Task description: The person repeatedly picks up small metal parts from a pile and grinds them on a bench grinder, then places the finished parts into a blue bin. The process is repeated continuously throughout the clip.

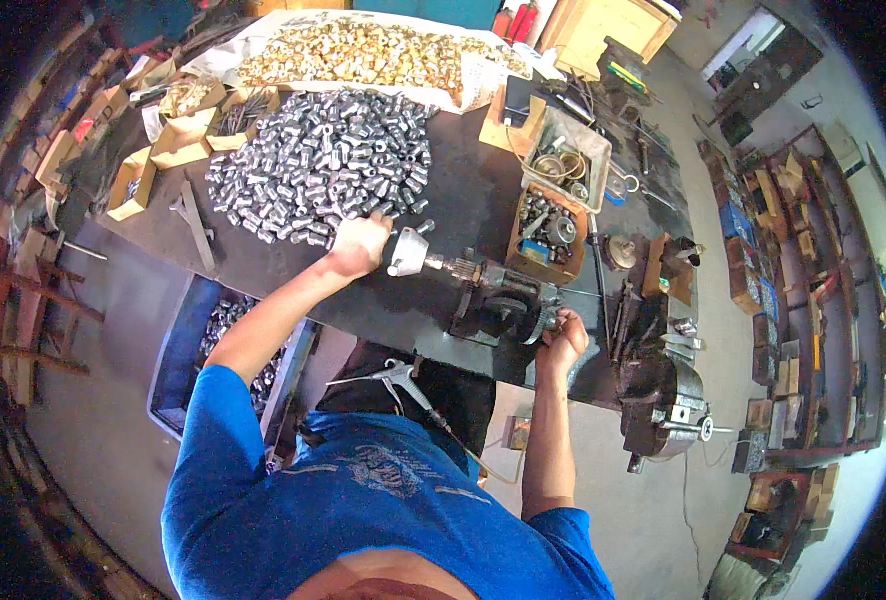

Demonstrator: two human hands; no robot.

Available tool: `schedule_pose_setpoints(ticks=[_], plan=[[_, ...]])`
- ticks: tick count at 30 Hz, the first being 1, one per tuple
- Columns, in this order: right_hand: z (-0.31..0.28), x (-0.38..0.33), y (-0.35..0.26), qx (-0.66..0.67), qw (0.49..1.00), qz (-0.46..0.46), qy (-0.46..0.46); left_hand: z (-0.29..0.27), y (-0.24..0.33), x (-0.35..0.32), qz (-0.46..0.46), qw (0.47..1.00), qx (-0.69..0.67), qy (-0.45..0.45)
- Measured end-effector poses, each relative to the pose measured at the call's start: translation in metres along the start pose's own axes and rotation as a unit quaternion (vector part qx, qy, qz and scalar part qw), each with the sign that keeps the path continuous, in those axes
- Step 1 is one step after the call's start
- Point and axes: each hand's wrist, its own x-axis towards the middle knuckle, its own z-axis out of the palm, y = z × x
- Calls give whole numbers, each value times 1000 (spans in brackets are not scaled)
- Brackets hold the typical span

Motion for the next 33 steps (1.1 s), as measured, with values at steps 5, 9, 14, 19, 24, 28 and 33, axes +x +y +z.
schedule_pose_setpoints(ticks=[5, 9, 14, 19, 24, 28, 33], plan=[[-3, -1, 2, 4, 1000, -7, 5, -30, 16, -28, -29, 997, -62, -21], [-5, 3, 7, 16, 1000, -11, 12, -48, 8, -44, -152, 713, -684, -15], [-6, 2, 6, 5, 999, -34, 2, -96, 19, -46, -110, 683, -722, 31], [0, -4, 3, 37, 998, -3, 46, -89, 24, -40, -101, 700, -707, 19], [-15, -20, -9, 13, 1000, -12, -3, -93, 21, -31, -47, 699, -714, -12], [-14, -47, -45, 5, 998, -31, -52, -93, 18, -31, -6, 712, -702, -1], [23, -37, -90, 0, 987, -98, -125, -82, 26, -38, -61, 690, -720, 31]])
